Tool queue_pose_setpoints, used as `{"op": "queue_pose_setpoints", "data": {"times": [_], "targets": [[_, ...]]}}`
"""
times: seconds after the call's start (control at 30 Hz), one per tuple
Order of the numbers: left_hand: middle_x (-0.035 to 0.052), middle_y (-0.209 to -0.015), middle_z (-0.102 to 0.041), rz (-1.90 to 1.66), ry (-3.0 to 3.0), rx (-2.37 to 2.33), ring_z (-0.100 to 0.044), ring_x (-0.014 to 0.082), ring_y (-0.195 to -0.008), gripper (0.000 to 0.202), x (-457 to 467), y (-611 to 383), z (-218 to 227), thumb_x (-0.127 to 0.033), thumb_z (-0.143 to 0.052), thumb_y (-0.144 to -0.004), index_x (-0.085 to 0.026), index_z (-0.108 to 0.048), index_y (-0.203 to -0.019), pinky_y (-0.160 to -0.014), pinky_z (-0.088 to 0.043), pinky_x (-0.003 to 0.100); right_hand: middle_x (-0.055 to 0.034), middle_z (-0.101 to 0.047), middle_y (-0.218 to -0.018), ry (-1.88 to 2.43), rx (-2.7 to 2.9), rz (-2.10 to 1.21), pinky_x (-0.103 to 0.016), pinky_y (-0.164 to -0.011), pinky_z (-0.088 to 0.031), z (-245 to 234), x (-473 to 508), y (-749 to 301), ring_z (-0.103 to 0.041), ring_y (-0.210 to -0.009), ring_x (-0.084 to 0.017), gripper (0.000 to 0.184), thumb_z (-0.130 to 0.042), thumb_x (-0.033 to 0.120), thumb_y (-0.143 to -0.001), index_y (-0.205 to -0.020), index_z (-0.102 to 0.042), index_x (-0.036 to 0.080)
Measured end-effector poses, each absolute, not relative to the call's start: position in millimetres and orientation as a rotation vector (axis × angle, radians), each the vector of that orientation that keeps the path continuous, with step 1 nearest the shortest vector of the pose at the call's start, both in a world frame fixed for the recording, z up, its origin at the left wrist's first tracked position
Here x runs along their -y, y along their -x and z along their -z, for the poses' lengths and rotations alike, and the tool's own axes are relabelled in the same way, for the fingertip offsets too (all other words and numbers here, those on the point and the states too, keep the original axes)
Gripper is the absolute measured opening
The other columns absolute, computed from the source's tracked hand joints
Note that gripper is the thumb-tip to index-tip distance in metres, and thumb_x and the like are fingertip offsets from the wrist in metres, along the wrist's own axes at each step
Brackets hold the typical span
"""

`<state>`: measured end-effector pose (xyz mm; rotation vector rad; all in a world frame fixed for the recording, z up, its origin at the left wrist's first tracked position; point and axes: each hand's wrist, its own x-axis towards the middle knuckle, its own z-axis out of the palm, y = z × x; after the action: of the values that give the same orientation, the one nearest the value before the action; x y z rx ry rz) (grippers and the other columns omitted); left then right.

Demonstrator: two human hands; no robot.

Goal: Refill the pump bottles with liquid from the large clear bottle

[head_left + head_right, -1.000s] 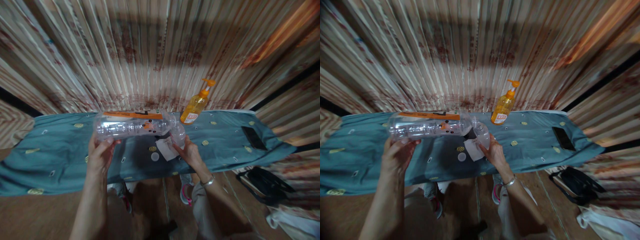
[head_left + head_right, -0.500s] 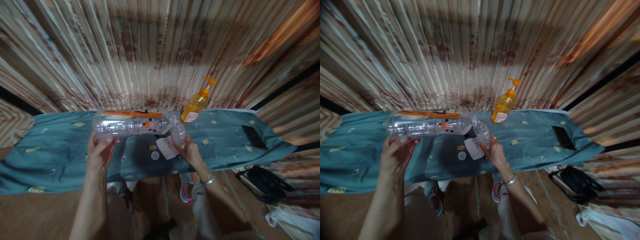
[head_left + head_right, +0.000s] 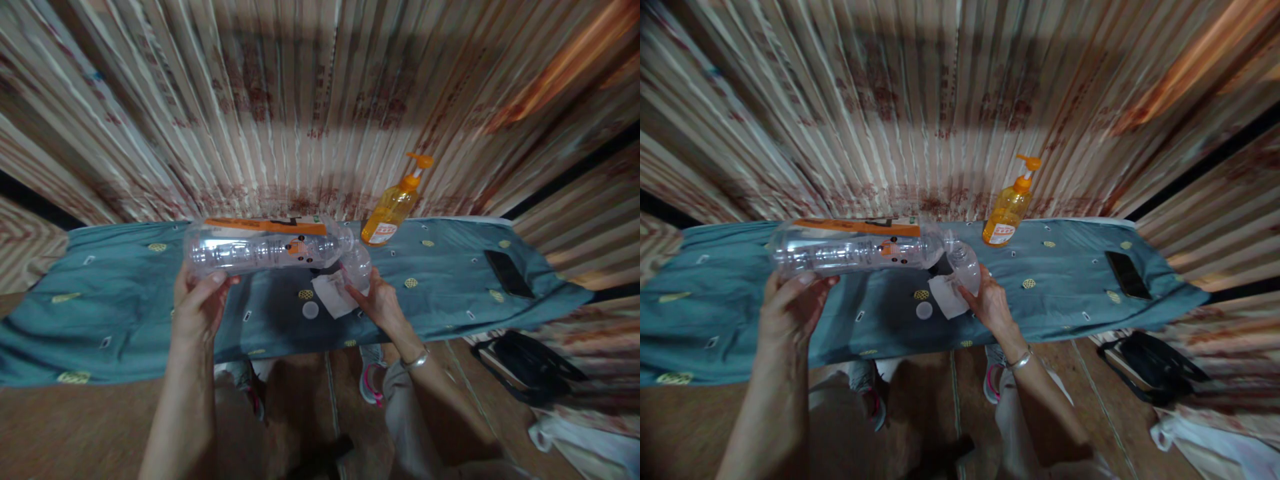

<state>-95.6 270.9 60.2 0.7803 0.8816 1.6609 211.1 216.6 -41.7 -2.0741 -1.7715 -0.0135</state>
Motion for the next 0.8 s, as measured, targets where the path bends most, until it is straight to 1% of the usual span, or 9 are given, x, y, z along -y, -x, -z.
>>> {"op": "queue_pose_setpoints", "data": {"times": [0.23,0.33,0.5,0.7,0.8], "targets": [[0.0012,-0.079,-0.069,-1.656,-0.813,-0.845,-0.063,0.0142,-0.067,0.047,-270.9,97.6,-59.2,-0.016,-0.09,-0.046,-0.017,-0.073,-0.089,-0.053,-0.056,0.022,-0.015,-0.077,-0.088,2.071,1.781,0.037,-0.03,-0.061,-0.051,44.3,-216.9,-211.6,-0.075,-0.077,-0.028,0.056,-0.059,0.051,-0.092,-0.128,-0.05,0.009],[0.0003,-0.077,-0.068,-1.658,-0.797,-0.848,-0.063,0.014,-0.065,0.049,-270.6,96.5,-60.6,-0.016,-0.091,-0.043,-0.017,-0.074,-0.089,-0.051,-0.056,0.021,-0.0147,-0.078,-0.088,2.087,1.777,0.042,-0.029,-0.062,-0.051,43.5,-216.6,-210.8,-0.076,-0.078,-0.028,0.054,-0.061,0.048,-0.091,-0.128,-0.05,0.01],[0.0003,-0.076,-0.069,-1.669,-0.786,-0.853,-0.063,0.0141,-0.065,0.049,-270.5,95.8,-61.2,-0.017,-0.092,-0.042,-0.017,-0.075,-0.088,-0.051,-0.057,0.022,-0.0151,-0.078,-0.09,2.107,1.776,0.03,-0.028,-0.064,-0.051,41.4,-216.3,-209.6,-0.076,-0.081,-0.028,0.053,-0.066,0.044,-0.09,-0.127,-0.05,0.01],[0.0003,-0.08,-0.069,-1.656,-0.822,-0.834,-0.063,0.0138,-0.066,0.06,-271.8,98.4,-57.5,-0.017,-0.092,-0.045,-0.02,-0.074,-0.102,-0.054,-0.056,0.022,-0.0149,-0.078,-0.09,2.1,1.779,0.025,-0.029,-0.064,-0.051,40.8,-215.8,-209.8,-0.076,-0.08,-0.028,0.054,-0.063,0.047,-0.091,-0.128,-0.05,0.01],[0.0003,-0.079,-0.069,-1.654,-0.827,-0.839,-0.063,0.0135,-0.066,0.056,-271.9,98.6,-56.8,-0.018,-0.092,-0.045,-0.02,-0.075,-0.098,-0.054,-0.055,0.022,-0.0148,-0.078,-0.089,2.098,1.776,0.005,-0.029,-0.064,-0.051,40.8,-215.8,-210.0,-0.076,-0.08,-0.028,0.054,-0.062,0.047,-0.09,-0.128,-0.05,0.01]]}}
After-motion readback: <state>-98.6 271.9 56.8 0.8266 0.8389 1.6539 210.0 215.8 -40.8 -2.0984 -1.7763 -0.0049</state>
